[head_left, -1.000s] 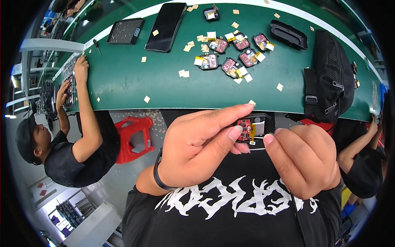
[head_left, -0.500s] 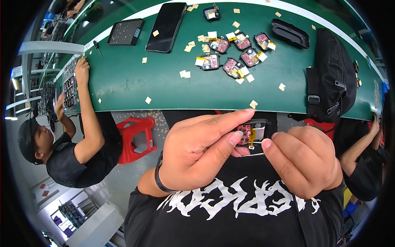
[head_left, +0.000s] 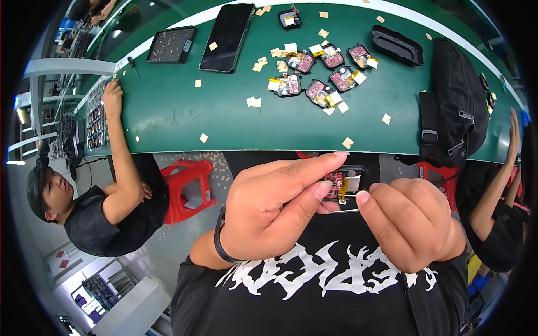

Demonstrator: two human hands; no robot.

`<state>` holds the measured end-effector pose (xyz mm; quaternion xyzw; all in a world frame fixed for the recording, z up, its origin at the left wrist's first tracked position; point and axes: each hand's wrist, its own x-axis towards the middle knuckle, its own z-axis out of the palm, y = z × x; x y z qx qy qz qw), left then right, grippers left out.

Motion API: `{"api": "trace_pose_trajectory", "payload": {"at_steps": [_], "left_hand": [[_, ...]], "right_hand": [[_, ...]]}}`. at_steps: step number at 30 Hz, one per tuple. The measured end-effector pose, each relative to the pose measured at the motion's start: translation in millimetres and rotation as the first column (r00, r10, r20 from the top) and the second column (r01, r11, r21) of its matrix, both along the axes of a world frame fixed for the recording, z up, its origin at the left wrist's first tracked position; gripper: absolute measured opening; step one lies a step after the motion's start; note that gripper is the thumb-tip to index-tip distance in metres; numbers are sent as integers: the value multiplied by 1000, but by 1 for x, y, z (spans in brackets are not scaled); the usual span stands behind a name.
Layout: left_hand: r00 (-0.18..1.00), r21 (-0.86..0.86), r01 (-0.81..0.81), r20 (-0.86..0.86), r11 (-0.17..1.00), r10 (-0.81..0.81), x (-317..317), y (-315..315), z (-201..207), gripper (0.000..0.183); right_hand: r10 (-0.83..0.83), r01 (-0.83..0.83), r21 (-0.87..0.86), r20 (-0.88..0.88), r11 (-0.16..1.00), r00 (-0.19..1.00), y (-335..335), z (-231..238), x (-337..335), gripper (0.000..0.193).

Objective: Assemble internal components of a smartwatch at a production line bench using tweezers.

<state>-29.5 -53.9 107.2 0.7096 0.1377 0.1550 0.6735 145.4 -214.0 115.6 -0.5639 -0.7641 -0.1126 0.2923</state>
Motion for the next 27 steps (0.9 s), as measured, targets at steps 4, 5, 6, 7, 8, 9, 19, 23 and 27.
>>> {"api": "trace_pose_trajectory", "payload": {"at_steps": [4,5,6,7,8,9,19,23,27], "left_hand": [[1000,-29,-5,13,1000,6,-1,-1,-1,31],[1000,-30,-2,13,1000,3,-1,0,-2,31],[1000,-14,12,12,1000,-12,-1,0,-3,31],[1000,1,27,11,1000,-27,-2,0,-3,31],[1000,1,27,10,1000,-27,-2,0,-3,31],[1000,7,21,7,1000,-21,-2,0,-4,31],[1000,7,-9,-22,1000,9,-3,0,-2,30],[1000,7,-18,-17,1000,18,-2,0,-2,30],[1000,35,4,2,999,-4,-3,1,-3,31]], "right_hand": [[9,-10,-5,-71,1000,997,0,-3,-1,24],[17,-17,-5,-81,1000,997,0,-3,-1,24],[28,-29,-4,-93,1000,995,1,-4,-1,24],[29,-29,-4,-94,1000,995,1,-5,0,24],[39,-40,-12,-96,999,995,2,-6,0,24],[49,-51,-20,-97,998,994,2,-6,0,24],[-25,25,-8,-22,1000,999,-2,-5,-4,27],[-3,2,-10,-98,1000,995,-2,-8,-3,28],[6,-7,-10,-113,1000,994,-1,-9,-2,30]]}}
